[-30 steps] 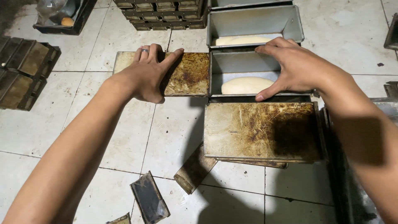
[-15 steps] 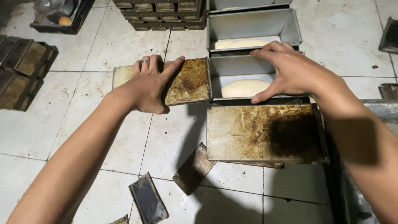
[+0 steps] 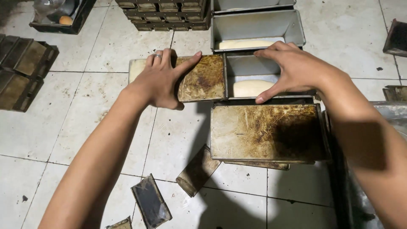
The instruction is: Organize and place lids on metal bread tins containing dough.
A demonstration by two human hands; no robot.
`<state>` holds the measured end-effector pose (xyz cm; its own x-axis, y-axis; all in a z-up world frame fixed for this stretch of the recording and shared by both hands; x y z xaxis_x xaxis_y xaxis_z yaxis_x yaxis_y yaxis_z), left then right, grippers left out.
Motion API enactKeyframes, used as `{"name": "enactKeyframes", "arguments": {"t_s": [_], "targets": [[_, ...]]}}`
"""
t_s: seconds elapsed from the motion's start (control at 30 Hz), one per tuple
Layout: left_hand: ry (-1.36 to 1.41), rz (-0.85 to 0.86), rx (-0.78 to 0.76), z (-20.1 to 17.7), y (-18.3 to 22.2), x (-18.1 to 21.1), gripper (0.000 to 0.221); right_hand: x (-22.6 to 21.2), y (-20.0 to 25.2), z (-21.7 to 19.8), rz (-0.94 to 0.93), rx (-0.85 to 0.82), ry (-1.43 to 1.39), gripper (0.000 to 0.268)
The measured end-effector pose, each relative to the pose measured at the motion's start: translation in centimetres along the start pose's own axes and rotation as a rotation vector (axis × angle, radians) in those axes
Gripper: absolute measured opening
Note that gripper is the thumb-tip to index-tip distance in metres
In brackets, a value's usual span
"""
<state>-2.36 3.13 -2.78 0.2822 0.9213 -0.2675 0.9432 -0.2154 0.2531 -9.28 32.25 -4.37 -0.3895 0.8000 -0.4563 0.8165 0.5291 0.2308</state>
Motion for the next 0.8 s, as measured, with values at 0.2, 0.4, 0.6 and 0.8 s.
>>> {"name": "enactKeyframes", "arguments": {"t_s": [0.2, 0.4, 0.6, 0.8], "targets": [[-0.006, -0.009, -0.039, -0.7, -1.0, -0.5, 0.156, -4.1, -3.2, -0.2, 0.178, 0.121, -0.019, 0.094], [-0.039, 0.025, -0.012, 0.0, -1.3, -1.3, 0.155, -4.4, -7.8, 1.3, 0.264, 0.181, -0.022, 0.079], [0.009, 0.075, -0.026, 1.2, -2.3, -1.8, 0.158, -3.5, -9.6, 1.9, 0.305, 0.171, -0.067, 0.071], [0.145, 0.064, -0.153, -1.4, -0.9, -1.2, 0.15, -2.6, -10.4, 2.1, 0.287, 0.174, -0.087, 0.074]]}}
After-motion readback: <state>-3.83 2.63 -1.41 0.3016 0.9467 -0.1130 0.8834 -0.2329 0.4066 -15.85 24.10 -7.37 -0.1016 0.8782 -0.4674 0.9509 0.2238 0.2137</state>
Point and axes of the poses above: each hand's wrist, its own y-axis away from the middle knuckle, its own z-axis out of the palm, x = y × z, the point moved 3 cm from there along -y, towards the middle knuckle, and after that the axes turned 11 degrees about -y, right-handed, at the moved point
